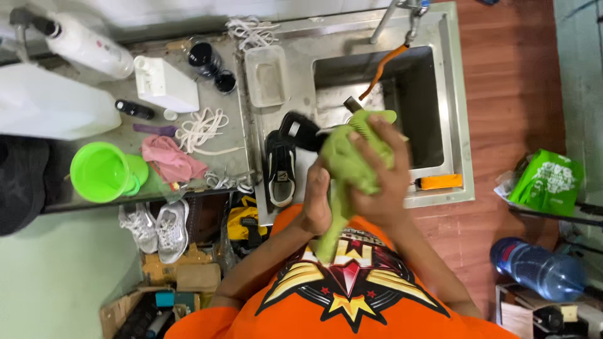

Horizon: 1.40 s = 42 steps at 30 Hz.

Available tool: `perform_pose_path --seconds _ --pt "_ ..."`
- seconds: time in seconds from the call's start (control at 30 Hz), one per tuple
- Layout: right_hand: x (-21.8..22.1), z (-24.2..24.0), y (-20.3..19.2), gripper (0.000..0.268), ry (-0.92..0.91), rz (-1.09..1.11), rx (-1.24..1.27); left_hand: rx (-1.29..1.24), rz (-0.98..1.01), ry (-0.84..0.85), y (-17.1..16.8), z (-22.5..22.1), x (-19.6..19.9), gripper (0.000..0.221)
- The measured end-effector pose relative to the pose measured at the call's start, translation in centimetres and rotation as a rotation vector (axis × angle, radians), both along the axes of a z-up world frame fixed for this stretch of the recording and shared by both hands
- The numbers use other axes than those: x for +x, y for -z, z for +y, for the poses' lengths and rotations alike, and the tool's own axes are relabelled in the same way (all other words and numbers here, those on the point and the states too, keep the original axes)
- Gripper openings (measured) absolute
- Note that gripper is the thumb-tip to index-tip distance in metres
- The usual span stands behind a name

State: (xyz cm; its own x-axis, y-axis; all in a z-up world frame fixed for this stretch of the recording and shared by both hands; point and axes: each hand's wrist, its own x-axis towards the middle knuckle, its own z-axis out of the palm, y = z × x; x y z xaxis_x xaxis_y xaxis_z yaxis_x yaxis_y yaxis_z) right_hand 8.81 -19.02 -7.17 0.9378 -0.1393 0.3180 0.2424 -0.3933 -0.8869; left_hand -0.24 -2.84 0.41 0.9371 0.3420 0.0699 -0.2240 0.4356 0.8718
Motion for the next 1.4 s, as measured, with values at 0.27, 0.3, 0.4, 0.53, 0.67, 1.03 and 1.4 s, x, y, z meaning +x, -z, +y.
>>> perform_pose_path --seconds 0.27,0.3,0.4,0.53,0.67,1.03,1.4 --pt "-4.3 3.2 1.5 0.043 -0.166 -0.867 -0.068 -0.245 -0.034 0.233 0.8 1.1 0.5 0.071" --pt "-4.6 3.0 0.2 0.038 -0.192 -0.832 -0.069 -0.155 -0.017 0.2 0.7 1.4 0.4 0.067" --pt "-6.0 -1.0 -4.1 0.03 -0.314 -0.697 -0.079 -0.077 -0.016 0.132 -1.9 0.5 0.9 0.062" --pt "-4.3 -1.1 -9.7 0.033 -0.457 -0.464 -0.099 0.34 -0.025 0.257 -0.8 -0.7 1.1 0.055" --pt "-3.1 0.3 -13.4 0.045 -0.51 -0.286 -0.125 0.436 -0.071 0.249 0.8 -3.0 1.4 0.051" --pt "1.1 -5.2 -11.0 0.075 0.378 0.303 0.815 0.497 0.0 0.183 -0.2 -7.0 2.1 0.075" --pt "2.8 -10.0 -1.3 0.053 -0.713 -0.375 0.659 -0.266 0.282 0.465 -3.8 -8.9 5.0 0.101"
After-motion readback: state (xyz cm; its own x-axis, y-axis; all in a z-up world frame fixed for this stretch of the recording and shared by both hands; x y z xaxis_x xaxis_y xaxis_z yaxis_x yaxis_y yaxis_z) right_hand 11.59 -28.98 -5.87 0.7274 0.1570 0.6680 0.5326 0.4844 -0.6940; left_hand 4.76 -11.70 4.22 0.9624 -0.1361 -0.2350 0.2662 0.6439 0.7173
